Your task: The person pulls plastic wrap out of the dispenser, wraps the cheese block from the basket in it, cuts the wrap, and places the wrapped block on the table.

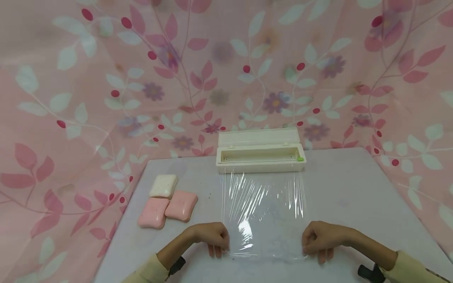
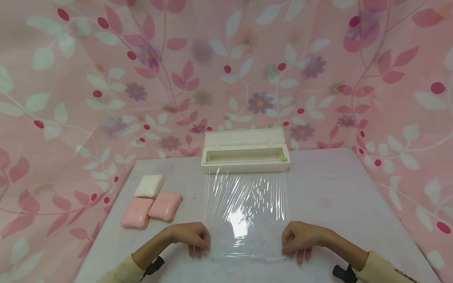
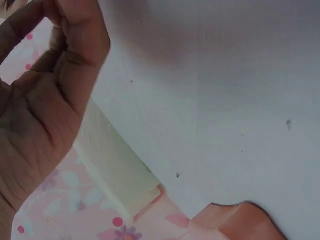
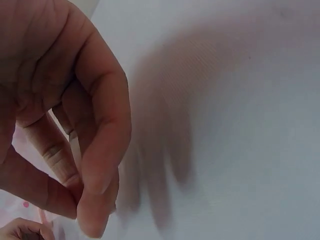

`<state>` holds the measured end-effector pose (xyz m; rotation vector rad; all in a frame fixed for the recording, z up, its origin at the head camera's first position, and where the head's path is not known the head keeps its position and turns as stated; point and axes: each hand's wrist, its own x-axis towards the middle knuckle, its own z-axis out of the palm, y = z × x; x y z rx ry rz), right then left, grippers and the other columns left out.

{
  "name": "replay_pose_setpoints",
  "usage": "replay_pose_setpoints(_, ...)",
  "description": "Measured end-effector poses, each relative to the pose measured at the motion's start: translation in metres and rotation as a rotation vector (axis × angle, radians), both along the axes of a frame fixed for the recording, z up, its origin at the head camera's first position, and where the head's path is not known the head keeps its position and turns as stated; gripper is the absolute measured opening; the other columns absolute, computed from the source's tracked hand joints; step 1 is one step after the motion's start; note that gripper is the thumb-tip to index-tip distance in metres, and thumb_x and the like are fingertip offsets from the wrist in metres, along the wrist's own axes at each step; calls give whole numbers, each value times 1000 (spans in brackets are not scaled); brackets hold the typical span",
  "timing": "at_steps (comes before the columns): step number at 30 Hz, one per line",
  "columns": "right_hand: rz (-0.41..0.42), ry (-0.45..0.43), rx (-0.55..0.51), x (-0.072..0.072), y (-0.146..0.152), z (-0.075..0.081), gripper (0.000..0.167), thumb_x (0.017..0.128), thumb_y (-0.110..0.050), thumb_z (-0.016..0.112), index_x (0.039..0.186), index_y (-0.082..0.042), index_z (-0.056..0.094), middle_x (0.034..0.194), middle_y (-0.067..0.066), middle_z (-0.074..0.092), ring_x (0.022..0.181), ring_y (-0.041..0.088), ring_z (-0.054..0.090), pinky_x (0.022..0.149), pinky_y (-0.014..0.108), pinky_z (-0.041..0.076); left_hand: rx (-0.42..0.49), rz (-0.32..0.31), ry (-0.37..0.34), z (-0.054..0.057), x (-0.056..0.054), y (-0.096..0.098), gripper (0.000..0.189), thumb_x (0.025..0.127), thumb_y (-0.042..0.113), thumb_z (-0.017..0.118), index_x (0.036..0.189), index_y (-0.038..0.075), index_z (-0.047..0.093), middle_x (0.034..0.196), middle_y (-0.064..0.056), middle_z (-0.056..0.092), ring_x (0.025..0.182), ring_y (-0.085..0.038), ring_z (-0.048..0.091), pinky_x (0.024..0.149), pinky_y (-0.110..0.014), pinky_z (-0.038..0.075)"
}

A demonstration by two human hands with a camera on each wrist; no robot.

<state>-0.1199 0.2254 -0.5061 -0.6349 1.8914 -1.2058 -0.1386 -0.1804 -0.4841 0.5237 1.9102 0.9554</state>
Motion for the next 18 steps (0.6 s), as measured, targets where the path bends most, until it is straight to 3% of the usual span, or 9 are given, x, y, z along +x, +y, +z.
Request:
replay_pose_setpoints(5,-48,43,66,1,-6,-8,14,88,-16,72,77,-8,69,57,5,63,44,6,57,38,16,40,-76,9,108,-4,4,4,12,86,3,67,74,6,63,63,-5,61,53,-12,57,44,-24,47)
replay_pose_setpoints(13,-73,65,86,0,-9,-13,14,88,-17,73,76,-10,68,58,7,63,44,8,57,39,16,39,-67,-40,195,-3,7,6,16,87,4,68,73,10,62,59,4,53,48,-7,46,44,-18,37)
replay_pose_setpoints(18,-71,77,83,-1,-9,-13,15,89,-18,72,76,-11,68,57,5,63,43,4,55,39,15,39,-83,-62,334,-2,11,7,14,85,6,70,73,12,64,61,10,51,55,-1,45,51,-18,38)
